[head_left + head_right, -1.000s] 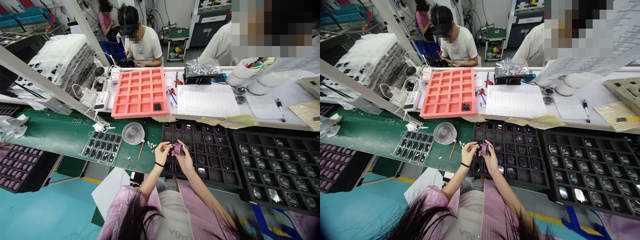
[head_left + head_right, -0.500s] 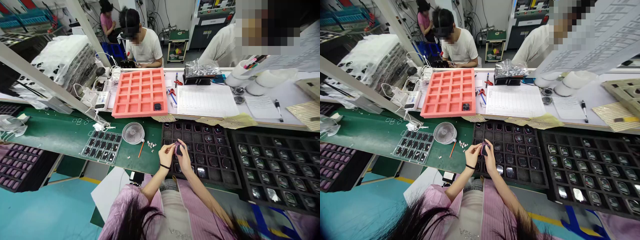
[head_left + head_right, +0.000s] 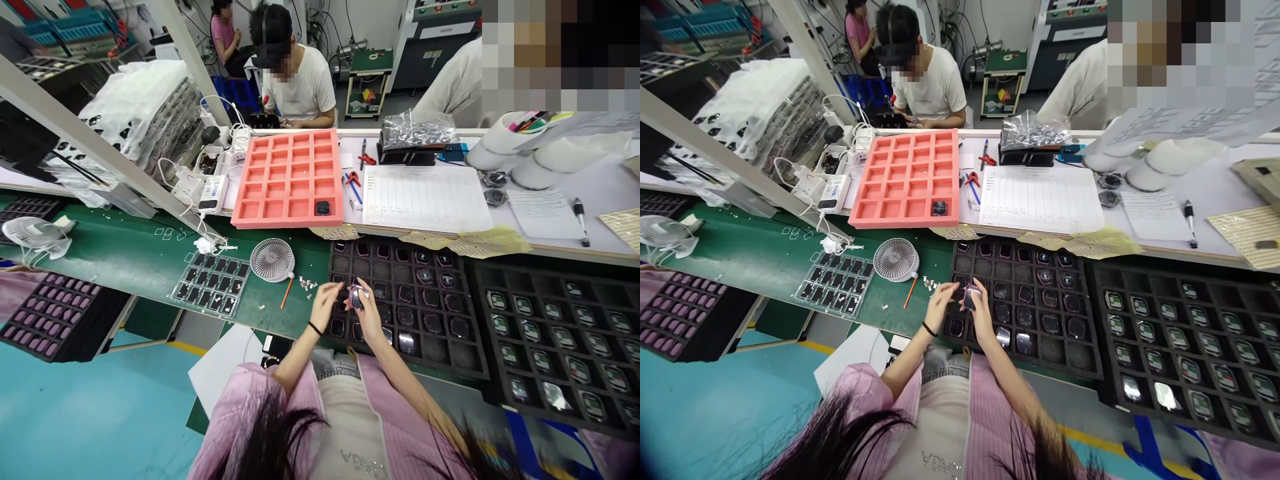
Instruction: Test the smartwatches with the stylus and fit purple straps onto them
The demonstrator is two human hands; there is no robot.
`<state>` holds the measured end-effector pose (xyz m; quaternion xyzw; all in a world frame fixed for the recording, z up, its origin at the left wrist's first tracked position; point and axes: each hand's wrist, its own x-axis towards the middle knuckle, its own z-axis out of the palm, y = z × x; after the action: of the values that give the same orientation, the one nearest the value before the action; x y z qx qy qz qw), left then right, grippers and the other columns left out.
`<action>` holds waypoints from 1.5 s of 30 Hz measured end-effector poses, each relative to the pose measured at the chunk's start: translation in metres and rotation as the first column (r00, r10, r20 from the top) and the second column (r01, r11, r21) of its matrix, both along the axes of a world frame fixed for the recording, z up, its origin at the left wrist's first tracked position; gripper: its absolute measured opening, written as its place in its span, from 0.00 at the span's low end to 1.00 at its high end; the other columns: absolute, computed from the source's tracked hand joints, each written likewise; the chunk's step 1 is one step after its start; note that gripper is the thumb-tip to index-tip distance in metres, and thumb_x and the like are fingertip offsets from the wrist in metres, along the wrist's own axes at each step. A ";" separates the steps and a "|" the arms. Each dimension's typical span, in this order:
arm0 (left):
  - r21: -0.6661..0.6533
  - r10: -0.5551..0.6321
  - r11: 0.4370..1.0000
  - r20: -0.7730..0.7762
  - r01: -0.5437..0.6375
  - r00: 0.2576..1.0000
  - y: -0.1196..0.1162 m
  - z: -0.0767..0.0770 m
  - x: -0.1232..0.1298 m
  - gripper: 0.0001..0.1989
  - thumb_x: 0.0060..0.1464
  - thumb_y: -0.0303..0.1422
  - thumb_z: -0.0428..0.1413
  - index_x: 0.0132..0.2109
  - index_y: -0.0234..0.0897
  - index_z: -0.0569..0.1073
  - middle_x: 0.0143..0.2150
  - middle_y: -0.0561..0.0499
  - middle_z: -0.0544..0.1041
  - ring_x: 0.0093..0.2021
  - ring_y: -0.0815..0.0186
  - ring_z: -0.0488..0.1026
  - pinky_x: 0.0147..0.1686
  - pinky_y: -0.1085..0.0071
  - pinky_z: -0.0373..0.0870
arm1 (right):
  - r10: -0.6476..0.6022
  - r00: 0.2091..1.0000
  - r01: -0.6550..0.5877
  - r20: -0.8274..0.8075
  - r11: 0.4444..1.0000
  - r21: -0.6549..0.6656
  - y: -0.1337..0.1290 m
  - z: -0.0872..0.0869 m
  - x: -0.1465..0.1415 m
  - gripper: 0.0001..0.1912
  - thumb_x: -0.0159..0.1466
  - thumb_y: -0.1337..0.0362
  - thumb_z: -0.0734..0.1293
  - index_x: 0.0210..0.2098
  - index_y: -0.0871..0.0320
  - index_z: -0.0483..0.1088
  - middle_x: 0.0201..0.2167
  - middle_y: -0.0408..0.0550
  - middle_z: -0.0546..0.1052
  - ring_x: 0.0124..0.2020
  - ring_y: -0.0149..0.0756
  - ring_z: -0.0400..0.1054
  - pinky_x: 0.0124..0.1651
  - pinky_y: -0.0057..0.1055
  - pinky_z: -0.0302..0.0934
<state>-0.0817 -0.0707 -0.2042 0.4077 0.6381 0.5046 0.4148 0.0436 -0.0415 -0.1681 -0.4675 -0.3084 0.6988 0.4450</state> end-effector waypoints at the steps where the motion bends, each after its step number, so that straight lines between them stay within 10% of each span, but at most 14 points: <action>1: -0.046 0.089 0.994 -0.129 -0.095 0.988 0.000 -0.009 -0.015 0.15 0.60 0.36 0.50 0.47 0.37 0.77 0.49 0.44 0.71 0.50 0.62 0.70 0.48 0.66 0.70 | 0.011 1.000 -0.011 -0.010 1.000 0.006 0.001 0.000 0.002 0.24 0.59 0.51 0.65 0.53 0.50 0.64 0.41 0.45 0.74 0.32 0.34 0.68 0.34 0.32 0.63; 5: -0.252 0.170 0.912 -0.485 -0.324 0.858 -0.008 -0.047 -0.056 0.09 0.54 0.28 0.56 0.43 0.33 0.75 0.46 0.43 0.70 0.45 0.61 0.71 0.50 0.61 0.68 | 0.021 0.998 -0.021 -0.060 1.000 -0.005 0.004 0.004 0.010 0.22 0.59 0.53 0.66 0.52 0.50 0.65 0.37 0.43 0.75 0.27 0.32 0.68 0.32 0.32 0.63; 13: -0.302 0.111 0.900 -0.539 -0.314 0.835 -0.009 -0.075 -0.060 0.04 0.51 0.21 0.55 0.32 0.33 0.72 0.40 0.44 0.73 0.44 0.60 0.72 0.49 0.61 0.68 | 0.016 0.981 -0.029 -0.194 0.997 -0.067 0.002 0.014 0.006 0.19 0.59 0.55 0.67 0.49 0.52 0.68 0.35 0.44 0.77 0.27 0.33 0.69 0.31 0.33 0.62; 17: -0.287 0.031 0.938 -0.485 -0.192 0.874 0.001 -0.055 -0.062 0.05 0.51 0.21 0.56 0.29 0.33 0.72 0.30 0.49 0.75 0.32 0.65 0.75 0.38 0.67 0.73 | 0.032 0.958 -0.076 -0.285 0.987 -0.144 0.006 0.018 0.009 0.17 0.61 0.56 0.65 0.47 0.55 0.70 0.34 0.46 0.78 0.26 0.34 0.69 0.30 0.33 0.62; 22: 0.018 -0.068 0.996 -0.471 0.087 0.880 0.005 0.013 -0.047 0.03 0.55 0.30 0.57 0.37 0.36 0.76 0.36 0.49 0.79 0.37 0.67 0.76 0.41 0.69 0.73 | 0.167 0.896 -0.301 -0.412 0.910 -0.285 0.014 0.027 0.017 0.15 0.63 0.58 0.62 0.44 0.58 0.72 0.32 0.51 0.79 0.25 0.35 0.70 0.28 0.33 0.63; 25: 0.342 -0.119 0.867 -0.566 0.364 0.816 0.006 0.060 -0.036 0.07 0.60 0.32 0.53 0.41 0.37 0.76 0.39 0.47 0.79 0.41 0.66 0.75 0.44 0.66 0.72 | 0.228 0.839 -0.413 -0.494 0.859 -0.304 0.016 0.036 0.020 0.14 0.65 0.59 0.60 0.43 0.60 0.72 0.32 0.52 0.79 0.25 0.35 0.71 0.29 0.32 0.64; 28: 0.374 -0.204 0.722 -0.689 0.583 0.695 0.007 0.089 -0.032 0.09 0.61 0.31 0.51 0.42 0.37 0.75 0.38 0.47 0.80 0.43 0.66 0.75 0.44 0.67 0.71 | 0.233 0.806 -0.459 -0.545 0.826 -0.326 0.016 0.045 0.020 0.14 0.66 0.60 0.59 0.42 0.61 0.72 0.31 0.49 0.79 0.25 0.33 0.71 0.29 0.31 0.64; 37: 0.212 -0.376 0.642 -0.750 0.737 0.544 0.012 0.092 -0.039 0.14 0.64 0.33 0.46 0.43 0.38 0.77 0.43 0.46 0.79 0.47 0.64 0.72 0.48 0.65 0.68 | 0.368 0.806 -0.530 -0.464 0.798 -0.287 0.013 0.047 0.022 0.13 0.66 0.59 0.59 0.35 0.60 0.71 0.25 0.46 0.76 0.23 0.34 0.70 0.27 0.32 0.63; 42: 0.272 -0.532 0.602 -0.565 0.751 0.631 0.010 0.088 -0.039 0.13 0.61 0.37 0.51 0.39 0.37 0.79 0.39 0.45 0.79 0.43 0.65 0.73 0.47 0.66 0.70 | 0.447 0.782 -0.590 -0.434 0.756 -0.283 0.009 0.037 0.029 0.14 0.65 0.58 0.61 0.32 0.62 0.71 0.23 0.46 0.75 0.21 0.34 0.70 0.24 0.30 0.62; 45: 0.241 -0.618 0.670 -0.341 0.702 0.708 0.001 0.079 -0.034 0.14 0.57 0.41 0.55 0.36 0.34 0.78 0.37 0.44 0.76 0.38 0.67 0.73 0.40 0.70 0.72 | 0.507 0.757 -0.640 -0.413 0.705 -0.306 0.002 0.034 0.034 0.14 0.63 0.58 0.63 0.31 0.63 0.72 0.23 0.48 0.76 0.20 0.34 0.70 0.23 0.29 0.61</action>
<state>-0.1156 -0.0694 -0.1249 0.7350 0.3875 0.3736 0.4123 0.0779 -0.0394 -0.1344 -0.3215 -0.2073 0.9149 0.1290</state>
